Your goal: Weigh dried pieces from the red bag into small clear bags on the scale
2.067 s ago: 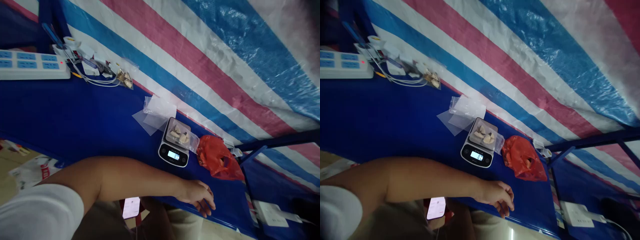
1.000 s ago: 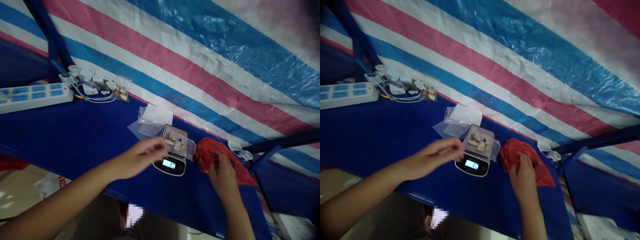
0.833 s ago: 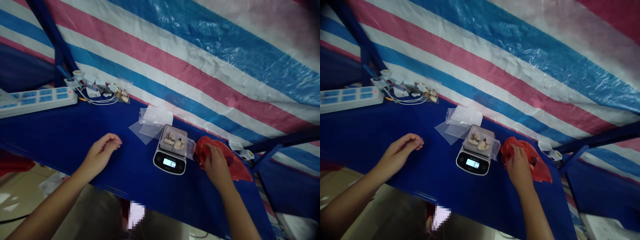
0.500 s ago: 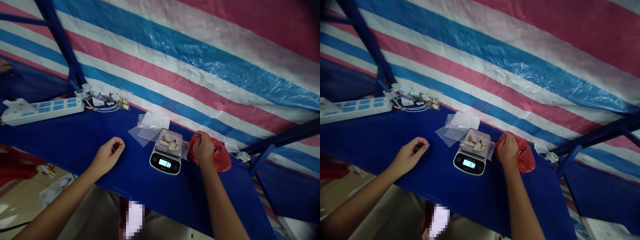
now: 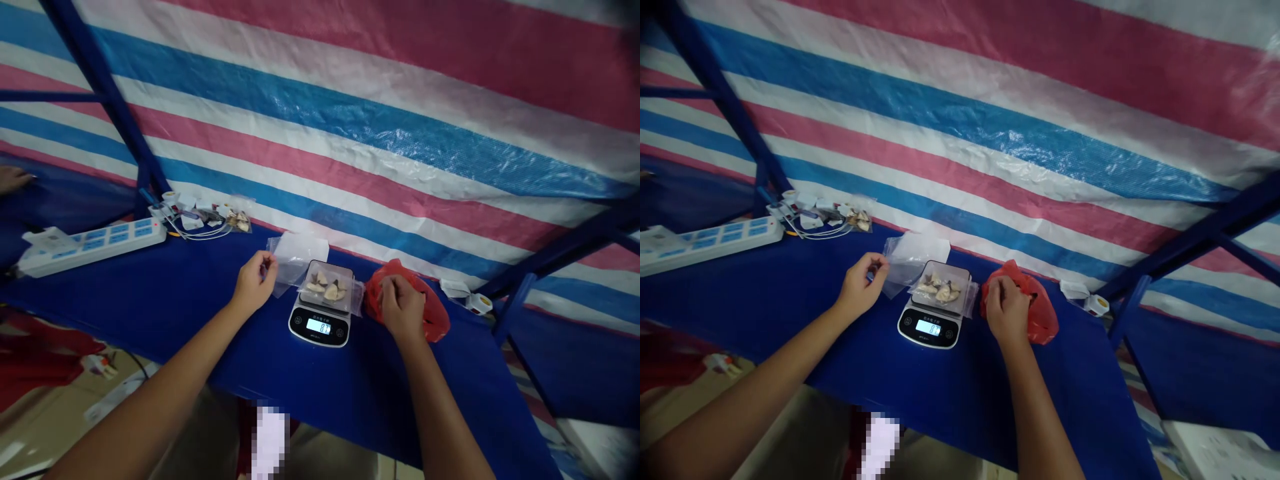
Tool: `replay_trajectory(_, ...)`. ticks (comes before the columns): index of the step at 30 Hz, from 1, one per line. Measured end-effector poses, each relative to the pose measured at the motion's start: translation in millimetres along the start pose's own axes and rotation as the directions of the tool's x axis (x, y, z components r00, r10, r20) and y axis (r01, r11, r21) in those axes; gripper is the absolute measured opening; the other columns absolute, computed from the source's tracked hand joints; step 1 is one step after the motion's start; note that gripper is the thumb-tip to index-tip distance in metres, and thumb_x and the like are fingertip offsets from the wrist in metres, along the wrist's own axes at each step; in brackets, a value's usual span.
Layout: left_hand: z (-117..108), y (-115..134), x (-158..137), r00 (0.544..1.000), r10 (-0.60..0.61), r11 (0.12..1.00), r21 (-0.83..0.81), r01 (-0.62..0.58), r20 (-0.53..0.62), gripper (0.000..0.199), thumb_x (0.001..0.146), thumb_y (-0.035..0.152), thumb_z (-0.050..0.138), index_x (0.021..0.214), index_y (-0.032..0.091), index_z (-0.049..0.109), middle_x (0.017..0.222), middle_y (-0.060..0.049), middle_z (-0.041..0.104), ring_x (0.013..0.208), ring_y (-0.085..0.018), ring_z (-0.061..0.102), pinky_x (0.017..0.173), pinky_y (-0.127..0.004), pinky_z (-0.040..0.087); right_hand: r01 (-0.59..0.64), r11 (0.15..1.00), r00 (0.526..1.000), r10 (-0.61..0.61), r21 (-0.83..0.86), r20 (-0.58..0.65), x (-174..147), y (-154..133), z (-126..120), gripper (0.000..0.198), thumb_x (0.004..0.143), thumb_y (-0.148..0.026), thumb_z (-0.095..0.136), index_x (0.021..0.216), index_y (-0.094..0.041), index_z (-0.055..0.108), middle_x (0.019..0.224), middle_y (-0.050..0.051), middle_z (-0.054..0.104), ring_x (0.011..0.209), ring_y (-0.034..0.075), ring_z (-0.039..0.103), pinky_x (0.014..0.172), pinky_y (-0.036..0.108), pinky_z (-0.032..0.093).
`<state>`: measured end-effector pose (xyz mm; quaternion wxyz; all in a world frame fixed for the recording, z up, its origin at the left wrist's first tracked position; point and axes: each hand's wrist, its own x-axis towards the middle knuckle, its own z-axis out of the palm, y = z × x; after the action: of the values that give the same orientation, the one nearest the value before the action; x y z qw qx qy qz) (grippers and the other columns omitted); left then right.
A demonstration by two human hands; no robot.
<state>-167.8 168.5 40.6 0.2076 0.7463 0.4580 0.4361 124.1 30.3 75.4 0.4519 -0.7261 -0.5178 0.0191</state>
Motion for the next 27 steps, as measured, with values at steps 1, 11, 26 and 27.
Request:
replay_trajectory(1,3.5,-2.9,4.0,1.0,-0.011,1.0,0.001,0.011,-0.022,0.019,0.091,0.037,0.05,0.093,0.019,0.057,0.083,-0.001,0.062,0.07,-0.013,0.054,0.068,-0.025,0.044,-0.032,0.999,0.999,0.031,0.041,0.019,-0.2,3.6,0.0,0.033,0.099,-0.042,0.044,0.079,-0.022,0.061,0.062,0.001,0.064,0.056,0.018,0.061,0.06,0.029,0.045)
replay_trajectory(11,4.9,-11.0,-0.5,0.998,-0.057,0.998,0.024,0.058,-0.034,0.015,0.085,0.035,0.053,0.082,0.021,0.051,0.069,0.003,0.055,0.062,-0.012,0.049,0.062,-0.025,0.039,-0.095,0.995,0.985,0.094,-0.001,0.146,13.1,23.3,-3.0,0.034,0.093,-0.036,0.043,0.072,-0.021,0.064,0.069,0.007,0.071,0.065,0.02,0.066,0.063,0.029,0.048)
replay_trajectory(26,8.3,-14.4,3.9,0.999,-0.024,0.999,0.026,0.022,0.048,0.014,0.08,0.031,0.054,0.088,0.021,0.055,0.074,0.003,0.06,0.058,-0.011,0.049,0.062,-0.025,0.041,0.142,0.825,0.984,-0.057,-0.547,0.168,9.7,71.7,-38.4,0.06,0.077,-0.014,0.056,0.138,-0.016,0.06,0.132,0.018,0.064,0.116,0.031,0.063,0.095,0.041,0.049)
replay_trajectory(27,8.1,-14.4,3.7,0.998,-0.02,1.0,0.024,0.018,0.054,0.013,0.08,0.032,0.054,0.088,0.021,0.055,0.074,0.003,0.06,0.059,-0.011,0.05,0.063,-0.025,0.041,0.154,0.817,0.985,-0.085,-0.556,0.149,8.2,71.4,-36.1,0.073,0.074,-0.015,0.059,0.147,-0.015,0.051,0.142,0.02,0.057,0.125,0.034,0.058,0.1,0.045,0.048)
